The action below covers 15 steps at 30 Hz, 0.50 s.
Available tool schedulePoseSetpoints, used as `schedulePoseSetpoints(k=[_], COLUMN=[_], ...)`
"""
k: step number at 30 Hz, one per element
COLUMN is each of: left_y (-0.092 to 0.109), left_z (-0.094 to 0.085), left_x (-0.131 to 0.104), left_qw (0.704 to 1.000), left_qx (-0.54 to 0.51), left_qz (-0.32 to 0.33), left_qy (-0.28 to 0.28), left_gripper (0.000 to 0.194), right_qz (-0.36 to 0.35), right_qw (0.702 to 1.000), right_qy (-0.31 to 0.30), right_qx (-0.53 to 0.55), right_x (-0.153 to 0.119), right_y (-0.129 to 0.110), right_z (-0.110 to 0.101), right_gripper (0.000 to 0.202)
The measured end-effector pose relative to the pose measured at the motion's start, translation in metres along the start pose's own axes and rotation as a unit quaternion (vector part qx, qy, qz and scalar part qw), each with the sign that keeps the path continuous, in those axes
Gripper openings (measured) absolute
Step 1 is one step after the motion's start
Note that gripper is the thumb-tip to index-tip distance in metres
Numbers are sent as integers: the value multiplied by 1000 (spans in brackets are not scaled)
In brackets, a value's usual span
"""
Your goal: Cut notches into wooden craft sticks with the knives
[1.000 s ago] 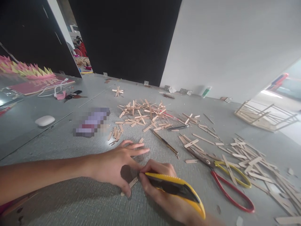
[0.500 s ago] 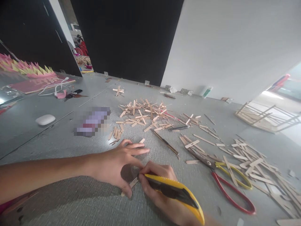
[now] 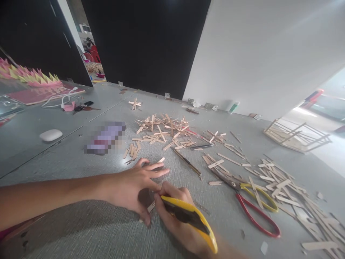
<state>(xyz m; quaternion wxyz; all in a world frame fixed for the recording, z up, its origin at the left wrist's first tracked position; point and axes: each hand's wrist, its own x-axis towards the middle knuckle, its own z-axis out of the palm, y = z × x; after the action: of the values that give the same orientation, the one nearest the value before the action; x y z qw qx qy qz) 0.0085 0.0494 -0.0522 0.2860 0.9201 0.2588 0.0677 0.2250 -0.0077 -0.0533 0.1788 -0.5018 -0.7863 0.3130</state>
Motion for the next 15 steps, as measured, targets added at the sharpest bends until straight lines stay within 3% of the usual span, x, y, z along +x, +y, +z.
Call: schedulePoseSetpoints(k=[7, 15], left_y=[1, 10], left_z=[1, -3], left_x=[0, -2], left_qw=[1000, 998], left_qx=[20, 55], left_qz=[9, -8], left_qy=[16, -5], left_gripper=[52, 47], right_qz=[4, -1], right_qw=[1000, 998], right_qy=[-17, -57], right_qx=[-5, 6], right_x=[-1, 0], right_y=[2, 1], right_z=[-3, -4], right_gripper=[37, 46])
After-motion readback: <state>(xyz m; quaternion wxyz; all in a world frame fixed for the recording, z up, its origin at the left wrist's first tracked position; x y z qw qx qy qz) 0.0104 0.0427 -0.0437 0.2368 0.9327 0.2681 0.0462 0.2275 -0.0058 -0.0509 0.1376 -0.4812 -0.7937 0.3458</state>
